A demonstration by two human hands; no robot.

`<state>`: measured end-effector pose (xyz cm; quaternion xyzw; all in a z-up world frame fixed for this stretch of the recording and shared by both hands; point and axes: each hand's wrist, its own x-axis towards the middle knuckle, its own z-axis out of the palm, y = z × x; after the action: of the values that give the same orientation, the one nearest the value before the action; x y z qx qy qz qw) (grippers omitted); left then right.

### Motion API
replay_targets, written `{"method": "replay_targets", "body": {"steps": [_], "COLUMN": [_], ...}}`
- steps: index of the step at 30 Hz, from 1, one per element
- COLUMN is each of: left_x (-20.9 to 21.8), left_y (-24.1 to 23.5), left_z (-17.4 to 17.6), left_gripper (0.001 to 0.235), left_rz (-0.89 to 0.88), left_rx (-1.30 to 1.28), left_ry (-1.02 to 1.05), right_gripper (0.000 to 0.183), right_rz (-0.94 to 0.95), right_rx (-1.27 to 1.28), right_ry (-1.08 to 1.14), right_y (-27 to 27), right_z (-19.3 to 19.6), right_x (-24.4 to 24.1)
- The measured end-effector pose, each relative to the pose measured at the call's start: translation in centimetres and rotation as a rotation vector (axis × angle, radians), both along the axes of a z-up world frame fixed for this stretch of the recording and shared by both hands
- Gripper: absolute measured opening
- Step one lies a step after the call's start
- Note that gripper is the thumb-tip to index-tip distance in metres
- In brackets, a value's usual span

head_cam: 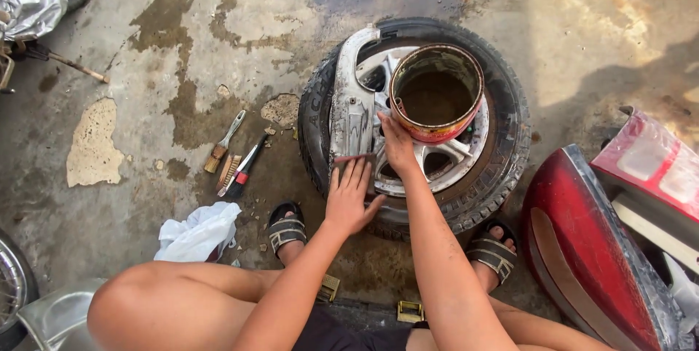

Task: The person sits on the ground and uses a sanding block to smooth the surface of a white metal motorcycle fender. The fender is placed on top of a tire, and the person scrubs the metal surface with both hands.

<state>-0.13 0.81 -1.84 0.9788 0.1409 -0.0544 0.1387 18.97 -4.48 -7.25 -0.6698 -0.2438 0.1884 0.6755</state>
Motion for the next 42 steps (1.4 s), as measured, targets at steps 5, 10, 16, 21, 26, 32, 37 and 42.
{"method": "replay_targets", "body": {"steps": [5, 10, 16, 21, 26, 32, 37, 42], "left_x": [6.1, 4.4, -2.9, -1.1, 4.2, -0.5, -1.3, 4.8], "left_y": [2.3, 1.4, -2.4, -1.4, 0.5, -0.5, 0.5, 5.6], "left_z": [-0.9, 0.0, 1.2, 1.2, -1.4, 1.5, 1.9, -1.1], "left_gripper": [0.087, 0.090, 0.087, 0.089, 0.089, 0.086, 0.085, 0.087], "left_rz": [0.076, 0.099, 0.050, 0.007, 0.034, 0.061, 0.110, 0.127], "left_rx": [0.004, -0.008, -0.076, -0.023, 0.000, -0.113, -0.237, -0.129], "left_ry": [-0.004, -0.077, -0.078, -0.130, -0.169, -0.110, 0.038, -0.028], "right_gripper": [0.044, 0.046, 0.050, 0.048, 0.048, 0.055, 0.053, 0.044], "right_rz": [0.006, -0.032, -0.069, -0.039, -0.038, -0.001, -0.001, 0.026], "right_rx": [-0.098, -0.140, -0.170, -0.142, -0.072, -0.020, -0.152, -0.387], "right_ry": [0.042, 0.109, 0.090, 0.026, 0.052, 0.107, 0.009, -0.342], "right_y": [0.0, 0.3, 0.4, 0.2, -0.6, -0.3, -0.6, 0.8], "right_z": [0.3, 3.5, 5.0, 2.8, 2.8, 3.3, 4.2, 3.8], "right_x": [0.1, -0.7, -1.7, -0.9, -1.3, -1.2, -2.3, -2.9]}}
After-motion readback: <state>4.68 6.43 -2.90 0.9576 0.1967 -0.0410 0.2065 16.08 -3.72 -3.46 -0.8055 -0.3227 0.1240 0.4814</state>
